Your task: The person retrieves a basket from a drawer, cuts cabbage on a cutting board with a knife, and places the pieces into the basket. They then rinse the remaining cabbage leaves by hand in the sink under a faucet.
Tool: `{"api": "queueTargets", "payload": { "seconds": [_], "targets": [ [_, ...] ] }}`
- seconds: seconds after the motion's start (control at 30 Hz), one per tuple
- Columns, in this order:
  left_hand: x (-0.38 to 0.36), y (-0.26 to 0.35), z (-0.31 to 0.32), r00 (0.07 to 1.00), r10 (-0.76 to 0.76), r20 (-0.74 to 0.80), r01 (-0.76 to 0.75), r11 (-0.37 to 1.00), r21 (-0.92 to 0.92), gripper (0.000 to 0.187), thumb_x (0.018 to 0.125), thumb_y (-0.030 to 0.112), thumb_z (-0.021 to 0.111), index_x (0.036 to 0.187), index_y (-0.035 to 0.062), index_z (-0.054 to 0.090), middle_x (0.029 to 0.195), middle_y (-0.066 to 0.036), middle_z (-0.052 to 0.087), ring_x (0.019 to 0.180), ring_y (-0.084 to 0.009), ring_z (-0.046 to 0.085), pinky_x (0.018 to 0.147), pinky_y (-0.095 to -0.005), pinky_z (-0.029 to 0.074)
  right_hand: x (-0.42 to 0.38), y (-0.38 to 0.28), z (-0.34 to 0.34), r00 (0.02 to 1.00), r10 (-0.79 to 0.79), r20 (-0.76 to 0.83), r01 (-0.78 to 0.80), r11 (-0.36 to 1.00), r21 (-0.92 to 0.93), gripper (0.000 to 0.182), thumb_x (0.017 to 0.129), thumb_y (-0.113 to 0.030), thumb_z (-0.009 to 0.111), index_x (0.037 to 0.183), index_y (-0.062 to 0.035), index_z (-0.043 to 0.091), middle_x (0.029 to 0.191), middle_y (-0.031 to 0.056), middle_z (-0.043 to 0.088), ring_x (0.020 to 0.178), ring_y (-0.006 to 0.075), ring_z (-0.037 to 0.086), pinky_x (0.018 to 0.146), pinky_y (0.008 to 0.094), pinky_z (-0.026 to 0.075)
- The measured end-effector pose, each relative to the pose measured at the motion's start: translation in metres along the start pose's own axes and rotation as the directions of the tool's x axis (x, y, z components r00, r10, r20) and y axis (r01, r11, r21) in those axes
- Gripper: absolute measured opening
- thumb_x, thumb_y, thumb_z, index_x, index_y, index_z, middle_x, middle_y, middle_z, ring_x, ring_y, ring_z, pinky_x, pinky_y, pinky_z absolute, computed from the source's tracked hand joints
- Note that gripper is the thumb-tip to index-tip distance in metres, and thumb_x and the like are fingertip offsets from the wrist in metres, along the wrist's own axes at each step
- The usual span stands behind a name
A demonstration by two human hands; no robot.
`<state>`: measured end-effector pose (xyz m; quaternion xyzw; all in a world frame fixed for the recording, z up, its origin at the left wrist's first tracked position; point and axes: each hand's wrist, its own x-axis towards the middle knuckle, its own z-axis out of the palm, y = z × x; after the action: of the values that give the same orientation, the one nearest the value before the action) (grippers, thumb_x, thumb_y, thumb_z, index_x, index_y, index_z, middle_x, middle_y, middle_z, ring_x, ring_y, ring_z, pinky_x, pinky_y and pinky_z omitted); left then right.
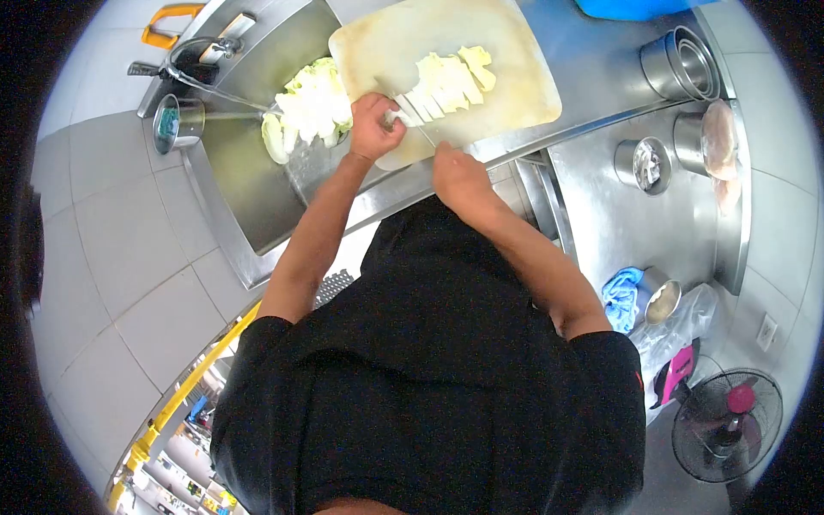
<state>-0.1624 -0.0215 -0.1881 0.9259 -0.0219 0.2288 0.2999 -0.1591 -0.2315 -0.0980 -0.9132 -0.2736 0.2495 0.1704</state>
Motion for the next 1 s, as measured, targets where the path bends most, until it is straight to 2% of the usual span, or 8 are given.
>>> {"api": "queueTargets", "payload": {
  "seconds": [0.63, 0.67, 0.7, 0.73, 0.77, 0.8, 0.87, 1.0],
  "targets": [
    [-0.024, -0.006, 0.001, 0.975, -0.022, -0.221, -0.002, 0.994, -0.110, 0.023, 0.066, 0.009, 0.064, 0.089, 0.0091, 0.057, 0.089, -0.011, 0.055, 0.085, -0.0283, 0.052, 0.080, -0.0388, 0.040, 0.008, 0.005, 0.050, 0.992, -0.020, -0.126, 0.021, 1.000, 0.004, 0.015, 0.084, -0.007, 0.043, 0.093, 0.0034, 0.049, 0.073, 0.0257, 0.062, 0.070, 0.0436, 0.063, 0.063, 0.0523, 0.051],
    [-0.038, -0.017, 0.011, 0.827, -0.432, -0.360, 0.298, 0.880, -0.371, 0.020, 0.074, 0.012, 0.061, 0.093, 0.0091, 0.056, 0.092, -0.010, 0.055, 0.086, -0.0274, 0.052, 0.080, -0.0402, 0.041, 0.011, 0.003, 0.048, 0.989, -0.041, -0.142, 0.040, 0.999, -0.009, 0.014, 0.084, -0.007, 0.043, 0.092, 0.0028, 0.049, 0.071, 0.0247, 0.062, 0.067, 0.0430, 0.063, 0.061, 0.0518, 0.051],
    [-0.049, -0.013, 0.008, 0.516, -0.784, -0.345, 0.488, 0.600, -0.634, 0.017, 0.081, 0.015, 0.058, 0.097, 0.0090, 0.055, 0.094, -0.009, 0.056, 0.087, -0.0265, 0.053, 0.080, -0.0416, 0.042, 0.010, -0.003, 0.052, 0.990, -0.031, -0.139, 0.031, 1.000, 0.000, 0.014, 0.084, -0.007, 0.043, 0.092, 0.0028, 0.049, 0.071, 0.0247, 0.062, 0.067, 0.0430, 0.063, 0.061, 0.0518, 0.051],
    [-0.061, -0.012, 0.002, 0.516, -0.789, -0.333, 0.502, 0.594, -0.629, 0.017, 0.081, 0.015, 0.058, 0.097, 0.0090, 0.055, 0.094, -0.009, 0.056, 0.087, -0.0265, 0.053, 0.080, -0.0416, 0.042, 0.006, -0.012, 0.060, 0.992, -0.066, -0.110, 0.068, 0.998, 0.009, 0.015, 0.084, -0.008, 0.043, 0.093, 0.0025, 0.049, 0.069, 0.0242, 0.062, 0.066, 0.0419, 0.064, 0.059, 0.0509, 0.051],
    [-0.058, -0.004, -0.013, 0.290, -0.956, 0.042, 0.375, 0.073, -0.924, 0.016, 0.086, 0.018, 0.052, 0.099, 0.0086, 0.054, 0.092, -0.009, 0.055, 0.086, -0.0242, 0.052, 0.078, -0.0408, 0.042, 0.005, -0.020, 0.065, 0.991, -0.105, -0.086, 0.106, 0.994, 0.016, 0.015, 0.084, -0.008, 0.044, 0.094, 0.0023, 0.049, 0.068, 0.0237, 0.062, 0.064, 0.0408, 0.064, 0.058, 0.0500, 0.052],
    [-0.057, -0.006, -0.022, 0.161, -0.863, 0.479, 0.095, -0.470, -0.878, 0.017, 0.092, 0.022, 0.047, 0.100, 0.0081, 0.052, 0.091, -0.008, 0.053, 0.084, -0.0218, 0.051, 0.076, -0.0400, 0.043, 0.004, -0.026, 0.067, 0.991, -0.100, -0.084, 0.101, 0.995, 0.018, 0.015, 0.084, -0.008, 0.044, 0.094, 0.0023, 0.049, 0.068, 0.0237, 0.062, 0.064, 0.0408, 0.064, 0.058, 0.0500, 0.052],
    [-0.074, -0.028, -0.024, 0.168, -0.870, 0.464, 0.065, -0.460, -0.886, 0.023, 0.094, 0.029, 0.044, 0.098, 0.0075, 0.052, 0.081, -0.006, 0.050, 0.073, -0.0197, 0.049, 0.066, -0.0364, 0.044, 0.003, -0.031, 0.066, 0.957, -0.208, -0.200, 0.210, 0.978, -0.011, 0.015, 0.082, -0.010, 0.048, 0.092, 0.0013, 0.051, 0.059, 0.0197, 0.059, 0.053, 0.0380, 0.061, 0.048, 0.0470, 0.050],
    [-0.089, -0.029, -0.052, 0.171, -0.886, 0.431, 0.398, -0.338, -0.853, 0.017, 0.092, 0.024, 0.047, 0.097, 0.0083, 0.052, 0.069, -0.002, 0.047, 0.056, -0.0149, 0.046, 0.055, -0.0324, 0.042, 0.012, 0.001, -0.019, 0.952, 0.039, -0.304, -0.038, 0.999, 0.008, 0.016, 0.085, -0.012, 0.045, 0.094, 0.0004, 0.050, 0.060, 0.0226, 0.060, 0.061, 0.0399, 0.063, 0.054, 0.0498, 0.051]
  ]
}}
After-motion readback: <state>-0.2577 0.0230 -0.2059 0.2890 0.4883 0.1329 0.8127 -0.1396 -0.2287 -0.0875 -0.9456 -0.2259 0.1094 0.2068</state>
